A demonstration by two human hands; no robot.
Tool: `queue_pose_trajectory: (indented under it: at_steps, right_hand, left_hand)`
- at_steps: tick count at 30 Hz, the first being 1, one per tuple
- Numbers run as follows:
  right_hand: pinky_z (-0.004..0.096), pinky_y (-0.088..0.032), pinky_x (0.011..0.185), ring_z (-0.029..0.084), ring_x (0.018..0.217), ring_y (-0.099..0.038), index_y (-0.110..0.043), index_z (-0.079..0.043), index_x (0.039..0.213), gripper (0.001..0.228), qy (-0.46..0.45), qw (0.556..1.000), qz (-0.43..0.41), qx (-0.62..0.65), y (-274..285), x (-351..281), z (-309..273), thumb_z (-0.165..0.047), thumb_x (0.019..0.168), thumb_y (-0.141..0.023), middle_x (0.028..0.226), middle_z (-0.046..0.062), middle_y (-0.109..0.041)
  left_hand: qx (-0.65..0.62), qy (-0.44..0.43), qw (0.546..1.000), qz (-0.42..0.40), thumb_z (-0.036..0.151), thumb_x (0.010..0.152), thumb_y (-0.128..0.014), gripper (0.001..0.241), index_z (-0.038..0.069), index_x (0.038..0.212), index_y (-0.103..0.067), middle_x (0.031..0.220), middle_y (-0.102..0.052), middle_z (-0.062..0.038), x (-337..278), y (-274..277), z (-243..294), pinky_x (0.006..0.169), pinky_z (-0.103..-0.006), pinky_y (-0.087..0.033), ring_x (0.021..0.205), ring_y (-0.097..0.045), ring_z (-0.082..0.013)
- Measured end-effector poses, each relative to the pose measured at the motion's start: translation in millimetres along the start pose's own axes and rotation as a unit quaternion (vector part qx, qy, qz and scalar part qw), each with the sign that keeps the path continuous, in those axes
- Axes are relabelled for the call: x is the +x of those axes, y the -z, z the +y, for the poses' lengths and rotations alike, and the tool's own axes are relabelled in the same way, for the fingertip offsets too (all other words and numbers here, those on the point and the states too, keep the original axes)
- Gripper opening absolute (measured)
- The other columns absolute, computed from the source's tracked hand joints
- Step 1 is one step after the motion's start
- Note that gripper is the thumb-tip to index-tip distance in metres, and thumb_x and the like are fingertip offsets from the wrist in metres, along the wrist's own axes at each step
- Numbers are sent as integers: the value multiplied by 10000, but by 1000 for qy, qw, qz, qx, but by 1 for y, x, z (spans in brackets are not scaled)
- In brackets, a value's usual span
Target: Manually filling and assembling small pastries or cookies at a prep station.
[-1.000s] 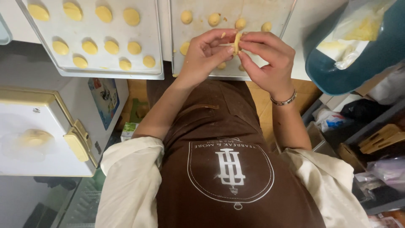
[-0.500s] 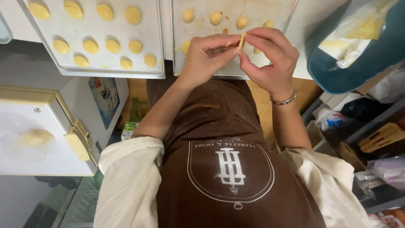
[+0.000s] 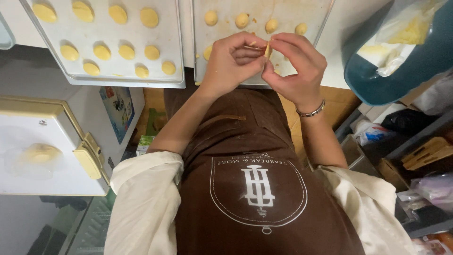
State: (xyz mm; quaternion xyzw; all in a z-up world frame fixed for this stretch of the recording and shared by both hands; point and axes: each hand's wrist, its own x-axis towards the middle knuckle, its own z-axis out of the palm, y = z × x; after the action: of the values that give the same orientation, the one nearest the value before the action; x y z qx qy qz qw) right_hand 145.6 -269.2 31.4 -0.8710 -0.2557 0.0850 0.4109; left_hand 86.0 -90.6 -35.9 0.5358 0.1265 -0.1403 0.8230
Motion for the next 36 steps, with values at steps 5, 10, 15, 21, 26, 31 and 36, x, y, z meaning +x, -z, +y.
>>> queue_pose_trajectory:
  at_steps: [5, 10, 15, 21, 26, 31, 36]
  right_hand:
    - [336, -628, 901, 255, 1057, -745, -717, -25, 1189, 373, -3, 1000, -12, 13, -2, 3, 1, -1, 832, -823, 1210, 119, -709]
    - [339, -624, 891, 257, 1045, -731, -716, -24, 1209, 390, 13, 999, -28, -23, -6, 5, 1, -12, 835, -828, 1202, 109, -694]
    - [339, -627, 880, 265, 1044, -729, -713, -23, 1223, 390, 28, 998, -29, -57, -10, 6, 2, -31, 852, -834, 1224, 106, -688]
    - [338, -622, 861, 267, 1041, -733, -718, -26, 1222, 367, 30, 995, -46, -84, -15, 7, 3, -55, 882, -853, 1236, 103, -695]
    - [326, -617, 878, 248, 1035, -745, -747, -29, 1151, 271, -19, 999, -47, -14, -20, 12, 0, -31, 898, -843, 1188, 93, -718]
    - [287, -616, 890, 179, 1018, -735, -743, 2, 1156, 183, -121, 977, -59, 164, -26, 7, 15, 38, 980, -774, 1140, 99, -714]
    - [224, -584, 852, 94, 971, -687, -735, 19, 1173, 190, -214, 922, -89, 309, -35, 7, 21, 80, 994, -757, 1077, 58, -701]
  left_hand:
    - [-44, 14, 999, -15, -49, 918, -699, 362, -16, 1276, -656, 1146, -706, -47, 2, 3, 2, 1011, -294, -620, 1071, -736, -148]
    - [-40, 0, 999, -17, -55, 972, -698, 307, -37, 1278, -688, 1133, -705, -69, -1, 6, -7, 964, -297, -638, 1040, -742, -153]
    - [-26, 13, 1000, 2, -54, 1024, -650, 303, -31, 1325, -673, 1134, -718, -68, -1, 7, -7, 960, -282, -633, 1024, -734, -134]
    - [-34, 7, 999, 8, -48, 1044, -663, 281, -31, 1324, -681, 1198, -724, -89, -4, 13, -10, 1006, -281, -613, 1102, -706, -134]
    - [14, 69, 996, 49, -17, 986, -655, 285, -16, 1267, -704, 1151, -753, -74, -7, 24, 1, 863, -247, -626, 1014, -764, -132]
    - [-29, 54, 997, 49, -17, 1002, -648, 283, -32, 1281, -693, 1134, -714, -72, -13, 35, -6, 806, -233, -598, 955, -751, -127]
    - [-76, 45, 994, 58, 0, 1020, -662, 252, -40, 1268, -674, 1157, -727, -71, -22, 43, -12, 845, -249, -617, 995, -750, -133]
